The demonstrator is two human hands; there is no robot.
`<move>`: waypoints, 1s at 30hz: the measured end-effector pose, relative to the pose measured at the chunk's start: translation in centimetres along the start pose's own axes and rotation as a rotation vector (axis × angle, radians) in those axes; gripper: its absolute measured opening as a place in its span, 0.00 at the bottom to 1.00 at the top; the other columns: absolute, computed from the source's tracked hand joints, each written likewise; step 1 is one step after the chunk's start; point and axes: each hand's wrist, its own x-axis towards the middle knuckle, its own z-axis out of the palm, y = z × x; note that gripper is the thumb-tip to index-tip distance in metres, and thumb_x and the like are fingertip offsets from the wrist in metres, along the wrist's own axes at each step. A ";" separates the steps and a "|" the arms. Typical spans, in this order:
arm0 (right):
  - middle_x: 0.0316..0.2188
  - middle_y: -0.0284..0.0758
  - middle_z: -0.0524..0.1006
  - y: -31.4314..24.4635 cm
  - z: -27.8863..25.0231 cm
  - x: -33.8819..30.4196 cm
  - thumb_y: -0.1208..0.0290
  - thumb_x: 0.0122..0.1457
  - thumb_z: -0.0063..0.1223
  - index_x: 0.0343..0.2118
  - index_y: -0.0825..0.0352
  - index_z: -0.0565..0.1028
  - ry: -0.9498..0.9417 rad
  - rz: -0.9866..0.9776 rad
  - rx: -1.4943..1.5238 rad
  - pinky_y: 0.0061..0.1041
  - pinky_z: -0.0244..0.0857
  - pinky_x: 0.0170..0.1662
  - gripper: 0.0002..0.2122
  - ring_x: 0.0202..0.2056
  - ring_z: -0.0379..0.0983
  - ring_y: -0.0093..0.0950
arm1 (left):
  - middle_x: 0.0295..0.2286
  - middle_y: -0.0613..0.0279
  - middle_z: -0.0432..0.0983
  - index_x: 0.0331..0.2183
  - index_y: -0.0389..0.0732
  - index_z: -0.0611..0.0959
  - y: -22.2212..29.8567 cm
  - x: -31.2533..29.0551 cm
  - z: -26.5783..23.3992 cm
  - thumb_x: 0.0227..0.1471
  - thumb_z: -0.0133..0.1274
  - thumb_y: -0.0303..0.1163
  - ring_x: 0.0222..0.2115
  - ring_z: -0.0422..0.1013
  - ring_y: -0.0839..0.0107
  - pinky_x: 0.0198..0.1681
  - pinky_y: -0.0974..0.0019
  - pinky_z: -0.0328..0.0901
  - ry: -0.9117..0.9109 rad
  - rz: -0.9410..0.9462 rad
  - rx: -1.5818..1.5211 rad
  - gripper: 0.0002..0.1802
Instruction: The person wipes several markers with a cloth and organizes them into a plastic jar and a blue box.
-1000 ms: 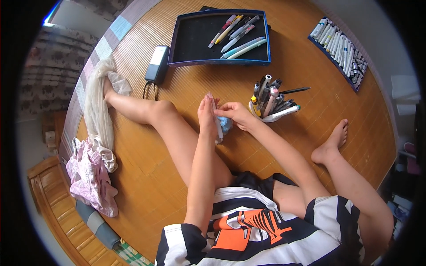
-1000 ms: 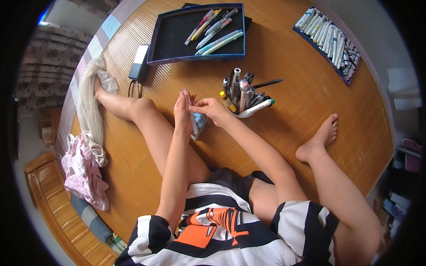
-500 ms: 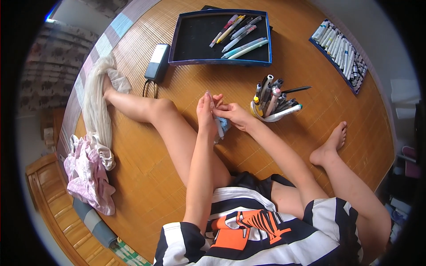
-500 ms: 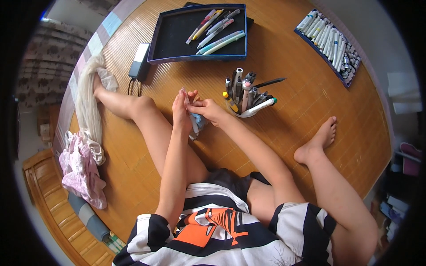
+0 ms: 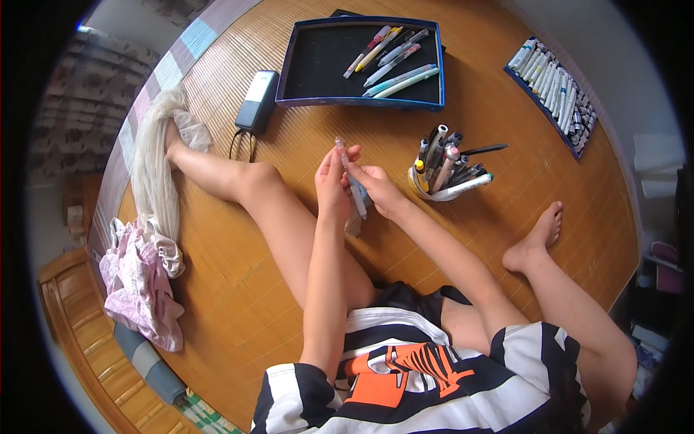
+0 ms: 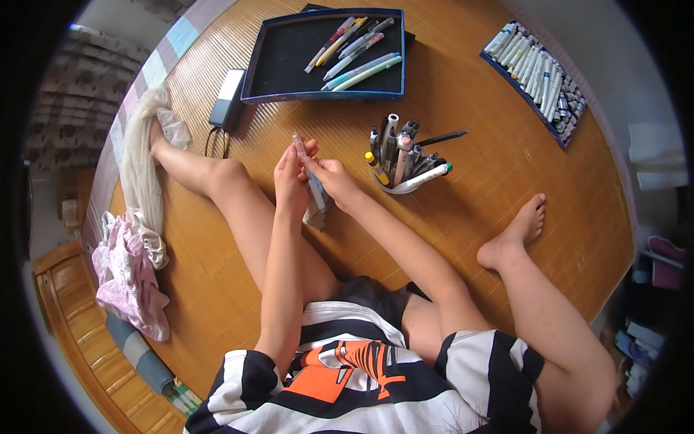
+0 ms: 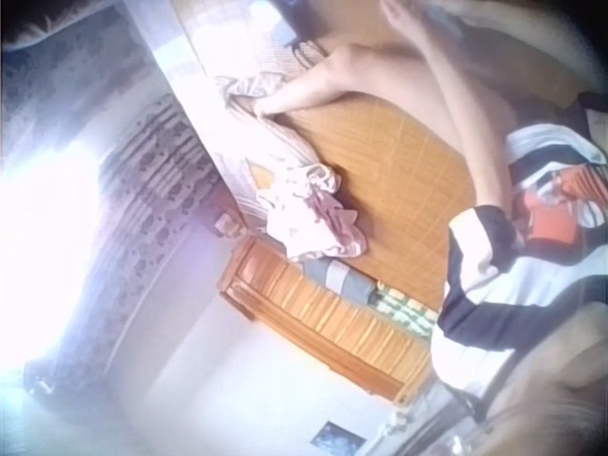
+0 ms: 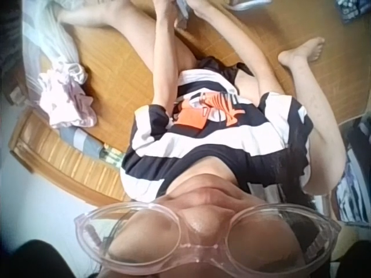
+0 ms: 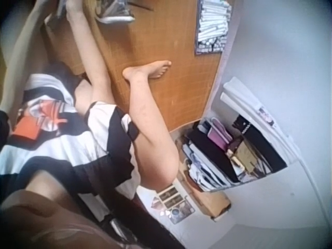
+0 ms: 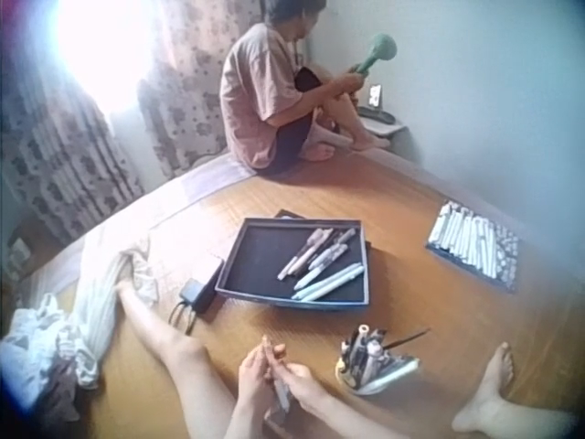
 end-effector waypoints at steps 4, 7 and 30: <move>0.21 0.30 0.68 -0.9 0.9 -1.1 0.62 0.49 0.42 0.23 0.68 0.67 -0.057 -0.013 0.096 0.13 0.59 0.26 0.12 0.23 0.64 0.17 | 0.28 0.58 0.69 0.34 0.35 0.69 1.0 -0.2 -0.5 0.45 0.42 0.33 0.28 0.65 0.75 0.30 0.77 0.61 -0.077 -0.050 0.028 0.14; 0.20 0.30 0.68 -1.5 1.3 -1.7 0.62 0.49 0.42 0.24 0.68 0.67 -0.086 0.003 0.156 0.12 0.59 0.26 0.12 0.22 0.64 0.16 | 0.27 0.60 0.69 0.34 0.35 0.69 1.2 -0.3 -0.4 0.46 0.42 0.33 0.26 0.64 0.76 0.28 0.77 0.62 -0.126 -0.040 -0.058 0.14; 0.16 0.30 0.68 -1.3 1.1 -1.2 0.67 0.47 0.46 0.22 0.68 0.68 0.093 0.023 0.131 0.11 0.60 0.21 0.08 0.15 0.63 0.16 | 0.26 0.60 0.67 0.29 0.37 0.67 0.4 -0.2 0.2 0.44 0.43 0.33 0.27 0.66 0.75 0.24 0.78 0.63 -0.019 0.009 -0.114 0.10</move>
